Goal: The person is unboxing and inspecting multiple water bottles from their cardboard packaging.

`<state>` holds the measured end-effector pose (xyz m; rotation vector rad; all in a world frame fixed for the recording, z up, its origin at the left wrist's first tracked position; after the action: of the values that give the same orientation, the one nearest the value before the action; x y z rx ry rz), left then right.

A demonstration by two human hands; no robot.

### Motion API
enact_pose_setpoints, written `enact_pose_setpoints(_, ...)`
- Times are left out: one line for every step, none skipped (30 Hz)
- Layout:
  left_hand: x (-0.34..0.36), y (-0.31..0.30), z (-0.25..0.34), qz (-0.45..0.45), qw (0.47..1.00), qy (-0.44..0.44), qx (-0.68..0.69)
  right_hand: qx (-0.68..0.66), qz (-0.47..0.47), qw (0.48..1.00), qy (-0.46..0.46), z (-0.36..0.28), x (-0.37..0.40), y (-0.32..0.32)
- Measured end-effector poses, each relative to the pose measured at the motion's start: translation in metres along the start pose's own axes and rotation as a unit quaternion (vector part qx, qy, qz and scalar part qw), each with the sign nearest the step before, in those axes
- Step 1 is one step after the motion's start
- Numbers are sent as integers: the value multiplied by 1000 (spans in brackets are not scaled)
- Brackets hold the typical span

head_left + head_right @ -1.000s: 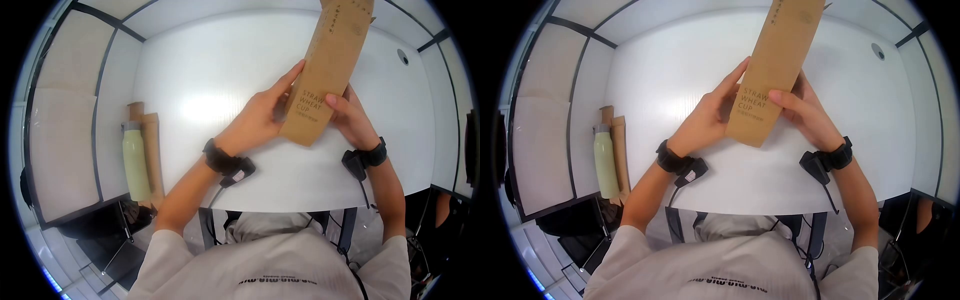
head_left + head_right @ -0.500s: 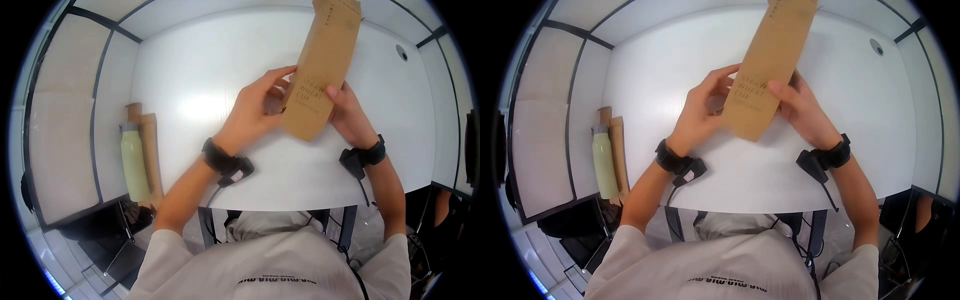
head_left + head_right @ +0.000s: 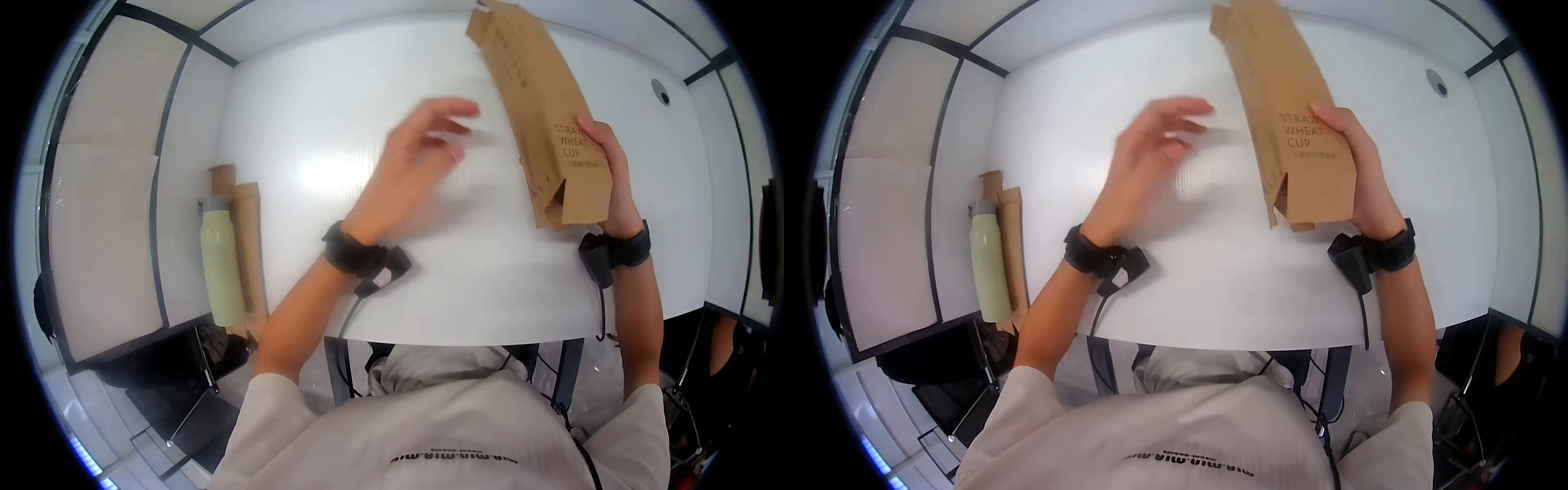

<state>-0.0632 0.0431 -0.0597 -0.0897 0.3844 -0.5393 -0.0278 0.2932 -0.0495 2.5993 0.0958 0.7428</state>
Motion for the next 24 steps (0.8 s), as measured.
enact_pose_setpoints(1,-5,-2,84,996,-11,43,19,19,999,28,0,1,-1)
enact_pose_setpoints(1,-10,-4,159,986,-11,58,46,34,998,36,6,1,-4)
enact_pose_setpoints(1,-18,-14,208,975,-20,72,56,-10,995,77,7,2,-7)
enact_pose_setpoints(0,-24,-22,261,962,-10,73,70,-63,989,110,1,3,-13)
enact_pose_setpoints(-1,-29,-24,314,947,-3,74,82,-115,979,146,-1,5,-15)
enact_pose_setpoints(0,-35,-24,315,946,-6,74,82,-115,979,149,1,7,-15)
enact_pose_setpoints(0,-43,-24,282,951,-20,128,92,-137,977,137,5,9,-14)
enact_pose_setpoints(-1,-47,-21,246,951,-34,182,102,-157,974,124,8,11,-13)
enact_pose_setpoints(-3,-49,-15,245,951,-34,183,102,-156,975,124,8,13,-15)
enact_pose_setpoints(-2,-49,-13,231,941,-69,238,107,-147,976,123,9,11,-18)
enact_pose_setpoints(2,-47,-13,218,925,-107,292,110,-139,976,126,12,10,-20)
enact_pose_setpoints(1,-48,-14,222,927,-109,284,86,-140,976,142,11,9,-20)
enact_pose_setpoints(-2,-50,-14,221,927,-110,284,84,-139,976,143,10,6,-21)
enact_pose_setpoints(-1,-50,-11,219,911,-121,327,70,-136,978,141,12,5,-24)
enact_pose_setpoints(3,-49,-10,217,893,-133,370,55,-132,979,142,15,8,-27)
enact_pose_setpoints(6,-50,-10,194,912,-132,336,53,-128,979,147,16,10,-29)
enact_pose_setpoints(7,-49,-15,192,912,-133,337,26,-126,980,151,16,9,-29)
enact_pose_setpoints(11,-50,-19,154,973,-63,159,-2,-124,980,158,18,9,-28)
enact_pose_setpoints(15,-49,-20,110,994,8,-26,-30,-123,978,167,19,9,-26)
enact_pose_setpoints(15,-51,-23,134,972,-72,179,-23,-147,977,152,17,9,-23)
enact_pose_setpoints(14,-53,-25,150,903,-147,375,-29,-149,979,137,17,7,-19)
enact_pose_setpoints(16,-55,-35,83,862,-119,485,-29,-168,975,141,16,3,-19)
enact_pose_setpoints(7,-54,-31,-17,842,-58,537,-30,-186,971,147,17,2,-19)
enact_pose_setpoints(12,-52,-30,-2,889,-59,454,-33,-183,972,140,18,2,-17)
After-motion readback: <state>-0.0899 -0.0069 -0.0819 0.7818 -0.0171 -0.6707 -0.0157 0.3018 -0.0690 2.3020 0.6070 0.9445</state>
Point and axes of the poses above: each hand's wrist, its own x-axis away from the middle knuckle, its own y-axis out of the palm, z = x × y, the point moved 2 cm from there along -x, towards the middle knuckle, and after that the axes turned 8 degrees about y, right-handed, at the moved point
